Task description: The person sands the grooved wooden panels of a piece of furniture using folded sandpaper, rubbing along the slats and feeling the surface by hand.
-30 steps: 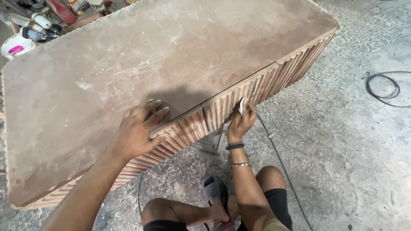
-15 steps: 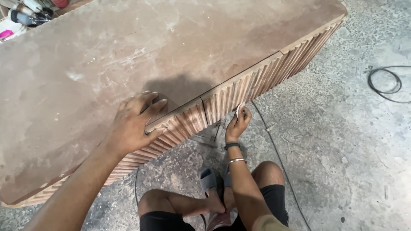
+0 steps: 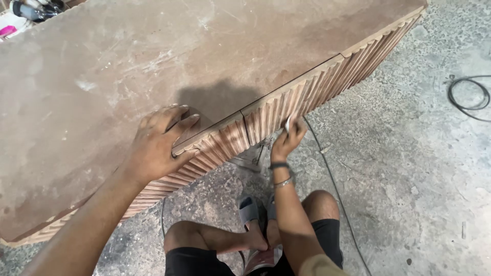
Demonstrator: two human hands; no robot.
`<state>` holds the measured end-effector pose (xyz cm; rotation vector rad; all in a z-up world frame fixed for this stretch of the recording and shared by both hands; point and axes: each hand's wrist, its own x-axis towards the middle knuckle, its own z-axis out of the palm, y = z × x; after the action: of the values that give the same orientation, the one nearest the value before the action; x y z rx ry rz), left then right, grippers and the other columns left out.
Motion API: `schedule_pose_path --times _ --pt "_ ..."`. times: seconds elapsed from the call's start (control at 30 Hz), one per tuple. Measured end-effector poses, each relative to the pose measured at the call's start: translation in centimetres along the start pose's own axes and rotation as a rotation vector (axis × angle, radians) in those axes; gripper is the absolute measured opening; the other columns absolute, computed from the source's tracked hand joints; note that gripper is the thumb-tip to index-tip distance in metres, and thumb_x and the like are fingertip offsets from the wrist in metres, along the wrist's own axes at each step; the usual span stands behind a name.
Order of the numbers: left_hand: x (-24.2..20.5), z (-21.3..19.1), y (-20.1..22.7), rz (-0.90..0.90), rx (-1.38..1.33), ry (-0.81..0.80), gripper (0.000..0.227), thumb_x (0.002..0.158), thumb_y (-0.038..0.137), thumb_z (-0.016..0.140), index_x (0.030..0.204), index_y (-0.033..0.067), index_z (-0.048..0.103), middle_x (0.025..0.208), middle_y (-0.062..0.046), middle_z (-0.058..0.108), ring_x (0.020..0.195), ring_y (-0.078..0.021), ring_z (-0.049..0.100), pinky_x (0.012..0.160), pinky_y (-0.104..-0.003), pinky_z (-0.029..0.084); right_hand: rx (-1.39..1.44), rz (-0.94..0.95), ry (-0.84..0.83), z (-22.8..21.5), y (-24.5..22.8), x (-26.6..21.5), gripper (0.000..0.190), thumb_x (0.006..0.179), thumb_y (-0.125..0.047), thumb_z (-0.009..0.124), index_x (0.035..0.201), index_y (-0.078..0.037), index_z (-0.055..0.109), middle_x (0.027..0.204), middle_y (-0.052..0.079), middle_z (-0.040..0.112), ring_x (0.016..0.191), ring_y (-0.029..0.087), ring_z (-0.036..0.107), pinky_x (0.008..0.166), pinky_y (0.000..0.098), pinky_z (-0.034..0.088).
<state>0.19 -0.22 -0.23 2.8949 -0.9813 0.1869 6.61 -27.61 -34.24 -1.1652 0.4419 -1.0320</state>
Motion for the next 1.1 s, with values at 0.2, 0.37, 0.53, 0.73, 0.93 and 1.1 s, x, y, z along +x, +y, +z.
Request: schedule_pose_path --times 0.2,0.37,0.53,0.73,0.93,1.1 --pt "-0.5 0.1 -0.3 0.017 -0.030 0.022 0.079 0.074 0.047 0.077 0.144 0.0170 0.057 0.153 -0.015 0.046 0.142 -0.0379 0.041 0.117 -0.056 0.029 -0.484 -0.175 -0.224 -8.8 4.5 -2.4 0.020 0.098 0.004 0.057 0.116 0.004 0.067 0.123 0.020 0.065 0.114 0.035 0.063 0.101 0.0393 0.050" --pt "-0.5 0.1 -0.4 0.010 -0.027 0.018 0.077 0.075 0.049 0.076 0.143 0.0165 0.059 0.154 -0.016 0.046 0.141 -0.0378 0.042 0.117 -0.056 0.029 -0.378 -0.018 -0.115 -10.4 2.3 -2.7 0.021 0.101 -0.003 0.058 0.119 0.008 0.064 0.119 0.018 0.064 0.109 0.034 0.063 0.098 0.0398 0.049" --pt "-0.5 0.0 -0.4 0.006 -0.019 0.018 0.076 0.077 0.051 0.074 0.143 0.0164 0.059 0.154 -0.016 0.045 0.142 -0.0380 0.041 0.116 -0.056 0.029 -0.361 -0.061 -0.117 -6.4 -0.5 -0.6 0.030 0.103 0.000 0.055 0.132 0.001 0.064 0.129 0.015 0.057 0.114 0.030 0.061 0.096 0.0388 0.051" --pt "-0.3 0.0 -0.3 -0.024 -0.010 -0.019 0.079 0.076 0.053 0.075 0.143 0.0176 0.057 0.155 -0.015 0.044 0.143 -0.0383 0.038 0.117 -0.056 0.026 -0.292 -0.077 -0.119 -2.7 -2.2 -1.9 0.058 0.104 0.007 0.049 0.158 -0.012 0.049 0.139 0.016 0.054 0.124 0.031 0.056 0.105 0.0399 0.045" --pt "-0.3 -0.4 -0.1 -0.030 -0.040 -0.020 0.078 0.076 0.052 0.075 0.145 0.0183 0.057 0.156 -0.014 0.044 0.144 -0.0373 0.037 0.118 -0.055 0.026 -0.437 -0.060 -0.231 -2.3 -1.7 -3.6 0.059 0.106 -0.013 0.048 0.163 -0.017 0.036 0.130 0.016 0.052 0.120 0.031 0.057 0.104 0.0399 0.046" --pt "-0.2 -0.8 0.2 -0.044 -0.055 -0.015 0.076 0.074 0.049 0.078 0.141 0.0186 0.059 0.154 -0.013 0.046 0.144 -0.0352 0.038 0.119 -0.054 0.026 -0.515 0.057 -0.305 -3.0 -1.2 -3.3 0.061 0.111 -0.039 0.041 0.166 -0.017 0.030 0.114 0.018 0.044 0.107 0.032 0.052 0.101 0.0414 0.045"
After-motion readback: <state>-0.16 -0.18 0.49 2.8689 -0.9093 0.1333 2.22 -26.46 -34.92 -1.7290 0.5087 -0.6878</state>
